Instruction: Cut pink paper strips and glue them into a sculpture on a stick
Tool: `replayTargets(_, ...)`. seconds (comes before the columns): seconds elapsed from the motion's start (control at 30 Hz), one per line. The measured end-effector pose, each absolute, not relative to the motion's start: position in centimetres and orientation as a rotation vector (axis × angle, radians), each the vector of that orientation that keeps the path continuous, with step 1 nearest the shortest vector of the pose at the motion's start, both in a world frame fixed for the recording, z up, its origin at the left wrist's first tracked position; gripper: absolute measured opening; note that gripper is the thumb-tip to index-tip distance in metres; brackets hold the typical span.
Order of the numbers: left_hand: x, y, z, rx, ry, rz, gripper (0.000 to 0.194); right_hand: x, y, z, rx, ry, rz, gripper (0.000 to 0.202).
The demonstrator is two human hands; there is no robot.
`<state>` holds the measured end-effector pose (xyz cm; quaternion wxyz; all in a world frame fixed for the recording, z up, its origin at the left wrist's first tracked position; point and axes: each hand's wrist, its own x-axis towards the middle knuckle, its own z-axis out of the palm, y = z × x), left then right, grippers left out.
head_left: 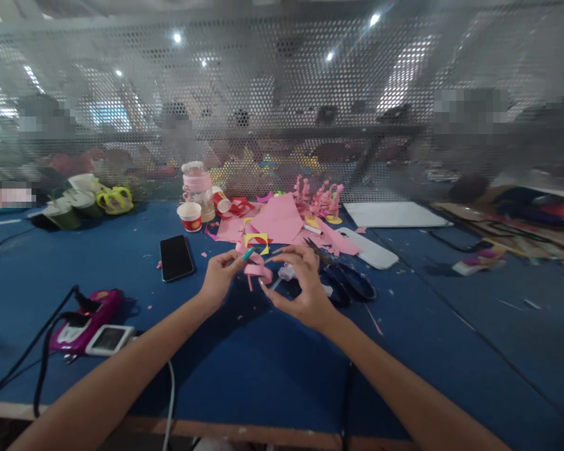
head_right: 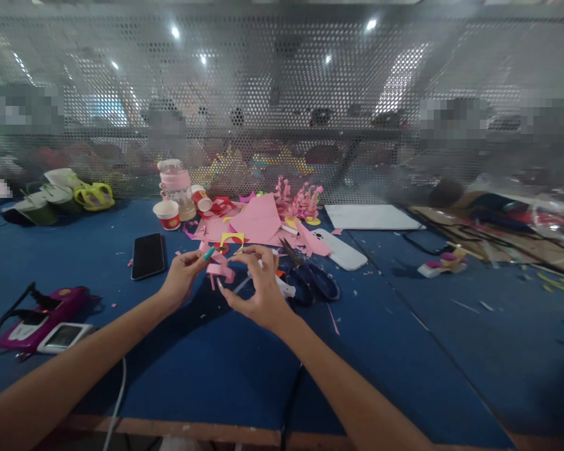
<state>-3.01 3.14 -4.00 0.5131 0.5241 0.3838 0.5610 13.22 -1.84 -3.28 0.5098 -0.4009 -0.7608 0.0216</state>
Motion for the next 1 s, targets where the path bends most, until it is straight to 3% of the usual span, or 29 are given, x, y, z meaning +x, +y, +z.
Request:
replayTargets(0.2, -3.1, 3.5, -4.4, 1.208, 0.955, 1.417, 0.023, 13.2, -2.2, -3.3, -0.887, -2.066, -0.027, 0.006)
replayTargets(0.4, -2.8, 3.3, -4.0, 0.818, 0.826, 1.434, 0.021, 12.2, -2.8, -3.4, -0.967, -1.819, 0.034, 0.013)
replayTargets(0.6, -2.5, 2.3, -2.7, 0.740, 0.721, 1.287, 0.014, 11.3, -2.5, -3.7, -1.178, -1.311, 0.763, 0.028)
replayTargets(0.87, -2.4, 2.4, -3.1, 0.722, 0.699, 1.279, 0.012, 10.7, -2.8, -4.0, -1.055, -1.091, 1.215, 0.044)
replayTargets(1.0, -2.4, 1.9, -3.1, 0.764, 0.690, 1.317, 0.022, 10.2, -3.4, -4.0, -0.987, -1.342, 1.184, 0.035)
